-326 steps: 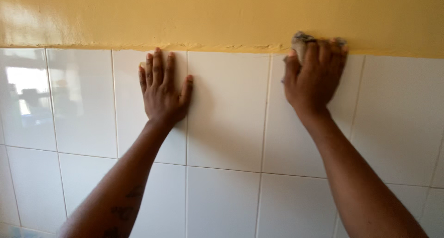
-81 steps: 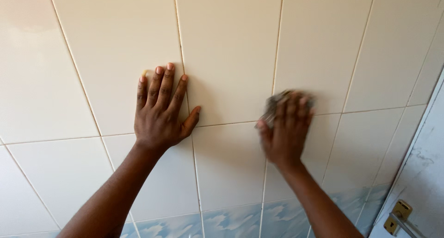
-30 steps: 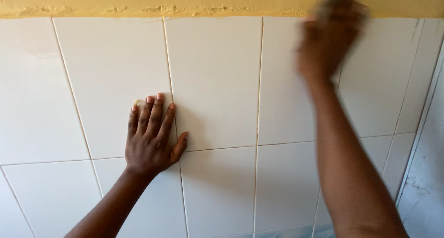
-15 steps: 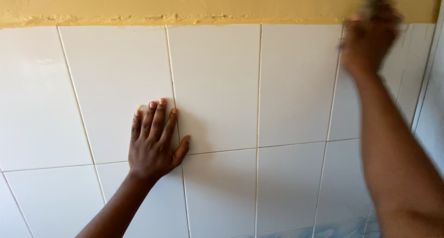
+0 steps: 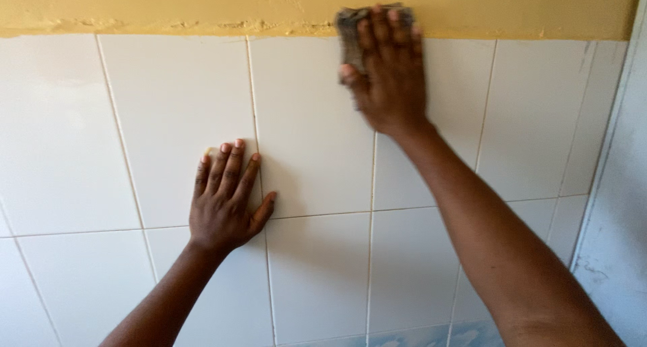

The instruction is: The person wipes the tiled and painted surfaces of a bathroom wall with a cloth.

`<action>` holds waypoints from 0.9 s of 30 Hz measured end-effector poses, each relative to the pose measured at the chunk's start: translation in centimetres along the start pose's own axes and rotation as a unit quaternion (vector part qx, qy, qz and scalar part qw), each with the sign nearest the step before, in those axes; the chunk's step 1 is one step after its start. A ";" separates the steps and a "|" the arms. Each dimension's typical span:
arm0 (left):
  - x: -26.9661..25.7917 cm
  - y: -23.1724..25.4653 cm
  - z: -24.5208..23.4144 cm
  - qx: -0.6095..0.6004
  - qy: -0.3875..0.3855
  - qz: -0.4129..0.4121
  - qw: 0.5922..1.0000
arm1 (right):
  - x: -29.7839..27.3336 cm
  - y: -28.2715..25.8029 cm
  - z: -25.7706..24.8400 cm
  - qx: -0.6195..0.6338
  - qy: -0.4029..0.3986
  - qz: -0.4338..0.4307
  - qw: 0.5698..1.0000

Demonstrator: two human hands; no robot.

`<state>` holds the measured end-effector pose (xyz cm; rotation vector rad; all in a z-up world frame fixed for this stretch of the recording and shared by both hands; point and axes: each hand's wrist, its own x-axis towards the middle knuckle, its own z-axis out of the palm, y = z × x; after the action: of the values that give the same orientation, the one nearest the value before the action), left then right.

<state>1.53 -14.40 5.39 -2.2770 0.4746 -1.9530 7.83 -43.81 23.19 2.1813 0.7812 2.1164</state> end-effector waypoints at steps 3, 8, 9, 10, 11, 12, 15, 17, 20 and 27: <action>-0.1 0.0 0.0 -0.005 0.000 0.007 1.000 | -0.2 4.6 -1.5 0.027 -0.051 0.176 0.983; 0.3 0.3 0.3 0.012 -0.013 -0.002 1.000 | -1.0 8.2 -1.6 -0.021 0.015 0.314 0.949; 0.2 0.4 0.3 0.012 -0.014 -0.003 1.000 | -0.6 7.4 -1.1 -0.035 0.018 0.338 0.940; 0.2 0.4 0.2 0.004 0.000 0.002 1.000 | 0.2 5.9 -0.3 -0.021 0.037 0.302 0.952; 0.2 0.3 0.2 -0.003 0.013 0.007 1.000 | 1.1 3.9 0.6 -0.007 0.056 0.265 0.963; 0.2 0.3 0.2 -0.002 0.013 0.006 1.000 | 2.0 1.6 1.4 0.000 0.044 0.222 0.974; 0.1 0.3 0.3 0.001 0.008 0.005 1.000 | 5.3 -7.8 3.8 0.064 0.065 0.134 0.987; 0.1 0.1 0.2 -0.007 0.002 0.001 1.000 | 6.6 -13.3 4.3 0.023 -0.022 0.082 0.996; 0.0 -0.4 0.0 -0.010 -0.017 -0.002 1.000 | 6.5 -17.8 3.9 0.029 -0.020 0.010 0.999; -0.2 -0.5 0.2 -0.028 0.023 0.008 0.999 | 2.6 -10.8 2.7 0.056 -0.010 0.093 0.994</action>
<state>1.75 -13.92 5.31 -2.2578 0.5559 -2.0135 6.56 -32.58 21.71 2.4162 0.7414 2.1790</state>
